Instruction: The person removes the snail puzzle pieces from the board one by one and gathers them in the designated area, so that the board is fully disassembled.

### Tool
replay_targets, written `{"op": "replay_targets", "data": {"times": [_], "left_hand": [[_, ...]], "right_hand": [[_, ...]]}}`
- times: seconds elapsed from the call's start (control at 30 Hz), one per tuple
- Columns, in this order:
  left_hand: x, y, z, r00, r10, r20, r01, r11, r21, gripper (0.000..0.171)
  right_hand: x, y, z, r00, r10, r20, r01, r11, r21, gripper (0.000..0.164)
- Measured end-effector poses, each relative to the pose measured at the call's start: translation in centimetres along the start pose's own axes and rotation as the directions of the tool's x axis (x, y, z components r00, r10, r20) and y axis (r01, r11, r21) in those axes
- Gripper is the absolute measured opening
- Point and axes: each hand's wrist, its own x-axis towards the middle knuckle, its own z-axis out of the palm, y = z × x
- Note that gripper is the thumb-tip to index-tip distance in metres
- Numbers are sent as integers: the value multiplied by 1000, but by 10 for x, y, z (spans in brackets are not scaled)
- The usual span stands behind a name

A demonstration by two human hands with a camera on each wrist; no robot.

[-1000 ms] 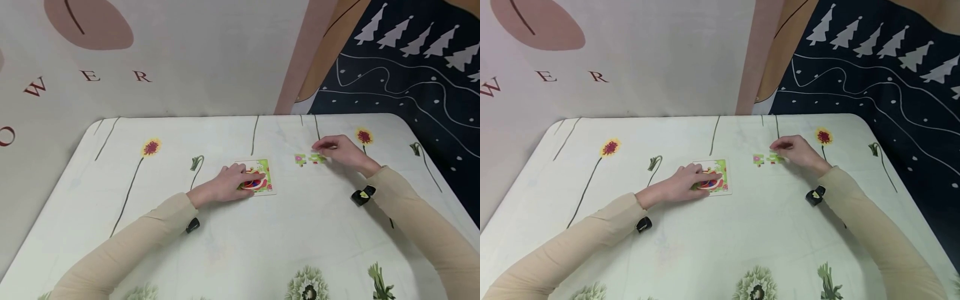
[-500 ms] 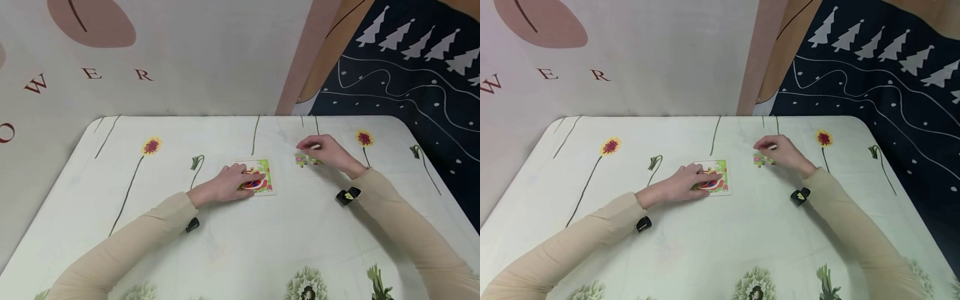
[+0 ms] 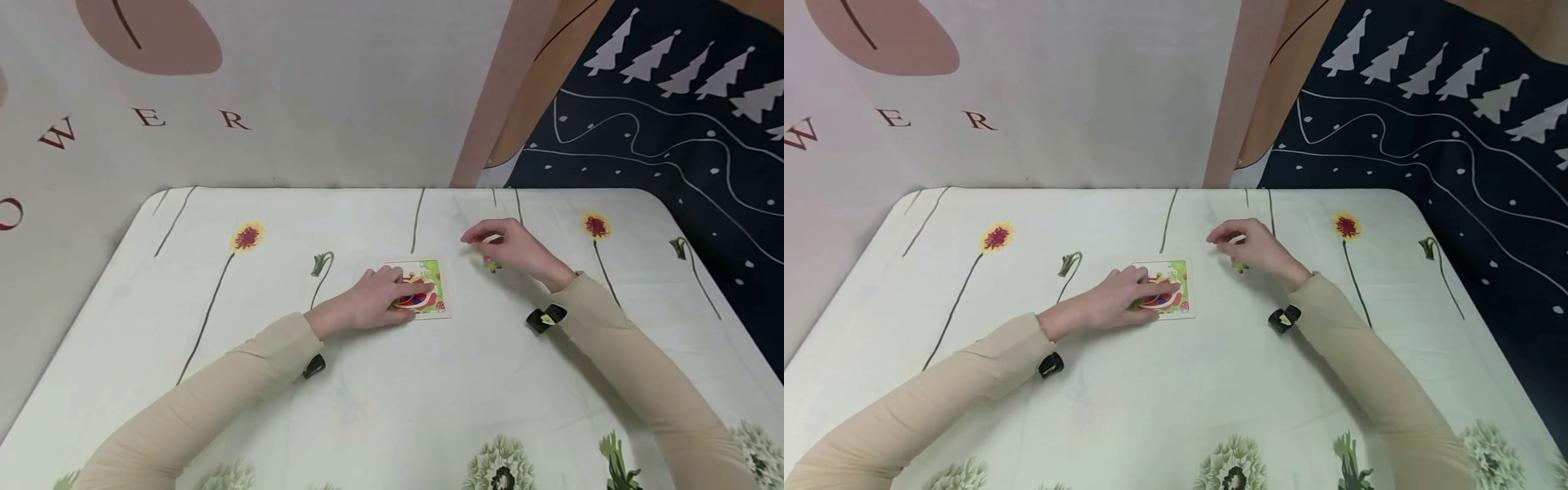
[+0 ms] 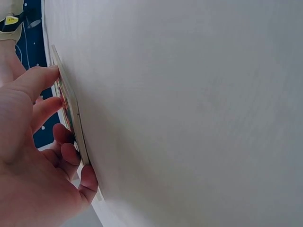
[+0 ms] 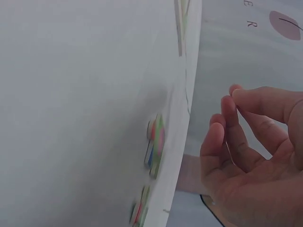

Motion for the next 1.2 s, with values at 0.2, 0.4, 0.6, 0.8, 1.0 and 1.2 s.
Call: {"op": "replay_targets", "data": {"times": [0.2,0.4,0.6,0.8,1.0,1.2], "left_hand": [[0,1,-1,1000,-16,18,16,1000,3,57],[1,1,-2,1000,-16,24,16,1000,9,57],[1,1,-2,1000,-18,15,18,1000,11,57],[0,2,-2,1000,0,-1,0,1000,14,56],[-1,2,-2,1000,10,-9,-10,1000,20,55],[0,2,-2,1000,13,-10,-13,1000,21,55]], "right_hand": [[5,-3,11,996,-78,39,79,996,-46,23],[10,-6,23,989,-112,98,119,990,-70,22],[16,-11,33,977,-142,160,153,986,-58,23],[19,-12,40,963,-161,216,179,982,-63,26],[24,-11,44,951,-162,265,201,971,-128,29],[28,-10,45,935,-163,314,223,960,-167,30]]}}
